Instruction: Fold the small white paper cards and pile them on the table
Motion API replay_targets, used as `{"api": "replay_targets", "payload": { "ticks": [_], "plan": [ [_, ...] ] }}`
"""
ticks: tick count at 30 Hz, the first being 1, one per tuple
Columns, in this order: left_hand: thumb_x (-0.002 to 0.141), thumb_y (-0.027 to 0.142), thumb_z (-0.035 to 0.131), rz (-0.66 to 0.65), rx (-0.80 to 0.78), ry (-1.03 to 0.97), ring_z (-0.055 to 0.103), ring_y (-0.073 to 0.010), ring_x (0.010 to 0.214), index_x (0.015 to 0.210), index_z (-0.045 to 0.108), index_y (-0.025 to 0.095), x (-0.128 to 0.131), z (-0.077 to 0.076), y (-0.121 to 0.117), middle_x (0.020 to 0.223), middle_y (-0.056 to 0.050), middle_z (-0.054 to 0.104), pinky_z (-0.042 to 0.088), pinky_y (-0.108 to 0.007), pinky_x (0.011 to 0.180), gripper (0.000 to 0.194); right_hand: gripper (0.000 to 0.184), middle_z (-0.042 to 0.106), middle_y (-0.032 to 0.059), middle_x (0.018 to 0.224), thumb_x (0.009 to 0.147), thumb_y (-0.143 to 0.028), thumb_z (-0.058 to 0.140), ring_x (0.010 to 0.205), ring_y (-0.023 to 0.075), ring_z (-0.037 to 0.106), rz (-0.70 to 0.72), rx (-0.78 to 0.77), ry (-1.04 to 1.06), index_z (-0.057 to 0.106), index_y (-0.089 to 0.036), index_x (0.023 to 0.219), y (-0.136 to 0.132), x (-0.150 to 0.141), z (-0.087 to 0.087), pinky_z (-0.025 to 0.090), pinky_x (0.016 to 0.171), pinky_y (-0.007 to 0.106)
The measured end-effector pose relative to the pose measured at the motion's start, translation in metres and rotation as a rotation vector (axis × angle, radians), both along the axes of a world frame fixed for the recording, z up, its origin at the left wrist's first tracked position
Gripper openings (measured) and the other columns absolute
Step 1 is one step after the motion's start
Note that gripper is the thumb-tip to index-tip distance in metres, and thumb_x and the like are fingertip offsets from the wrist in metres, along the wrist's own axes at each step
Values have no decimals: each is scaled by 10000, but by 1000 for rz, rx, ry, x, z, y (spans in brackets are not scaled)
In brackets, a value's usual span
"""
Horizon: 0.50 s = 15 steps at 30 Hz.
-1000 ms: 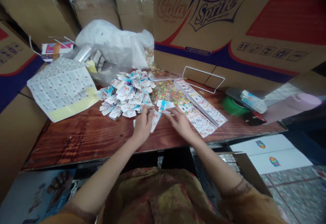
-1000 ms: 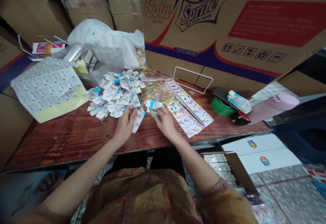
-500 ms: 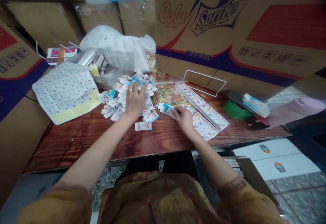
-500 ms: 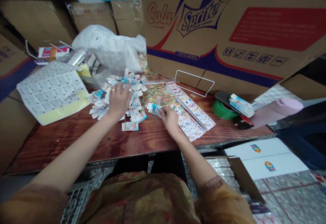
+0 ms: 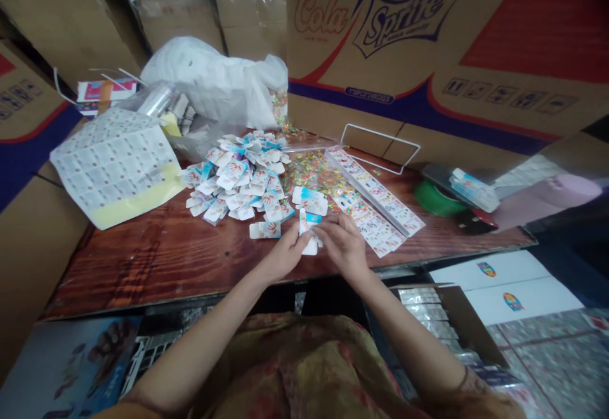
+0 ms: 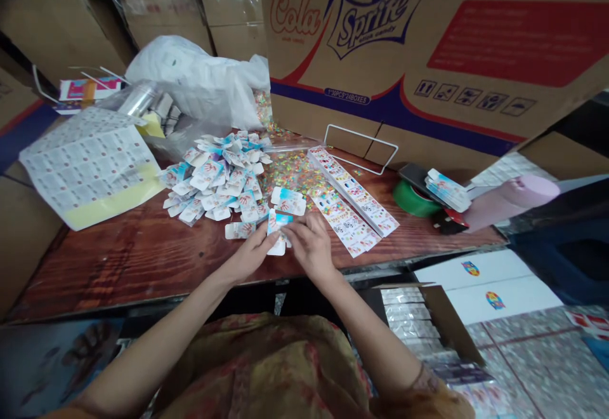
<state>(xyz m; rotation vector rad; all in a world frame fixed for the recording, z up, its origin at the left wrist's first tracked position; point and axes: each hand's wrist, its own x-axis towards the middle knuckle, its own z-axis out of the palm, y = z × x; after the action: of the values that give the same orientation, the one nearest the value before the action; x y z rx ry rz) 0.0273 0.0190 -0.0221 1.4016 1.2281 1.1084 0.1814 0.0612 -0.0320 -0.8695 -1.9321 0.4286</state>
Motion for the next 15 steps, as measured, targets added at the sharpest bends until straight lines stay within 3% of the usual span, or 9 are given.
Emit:
{"api": "replay_targets", "payload": {
  "ticks": [5,9,12,15],
  "plan": [
    [899,350,471,-126,-56,-79,568,-210,1049,1153,570,165,0,8,-6,1103,-81,638,446,-389,952,330,265,623,44,886,900,-205,528,857,199,578,-73,198,-120,642,-274,1130,-6,-3,5,378,991,498],
    [910,352,449,19,-142,-262,535,-213,1165,1205,559,184,5,4,-10,1183,-78,627,419,-368,1002,357,178,635,25,857,869,-240,598,827,193,591,-143,266,-104,667,-300,1022,-12,-1,14,323,1044,523],
    [907,363,454,91,-134,-267,477,-210,1242,1230,553,191,4,2,-12,1259,-66,595,369,-361,1056,379,79,640,10,817,866,-275,612,798,184,579,-48,239,-162,675,-284,913,-17,3,21,332,1040,500],
    [900,362,455,96,-110,-238,483,-197,1226,1227,551,194,1,3,-14,1259,-51,592,358,-343,1061,380,158,640,39,870,897,-274,559,829,198,545,-31,223,-279,658,-252,1019,-22,3,22,326,1034,505]
  ]
}}
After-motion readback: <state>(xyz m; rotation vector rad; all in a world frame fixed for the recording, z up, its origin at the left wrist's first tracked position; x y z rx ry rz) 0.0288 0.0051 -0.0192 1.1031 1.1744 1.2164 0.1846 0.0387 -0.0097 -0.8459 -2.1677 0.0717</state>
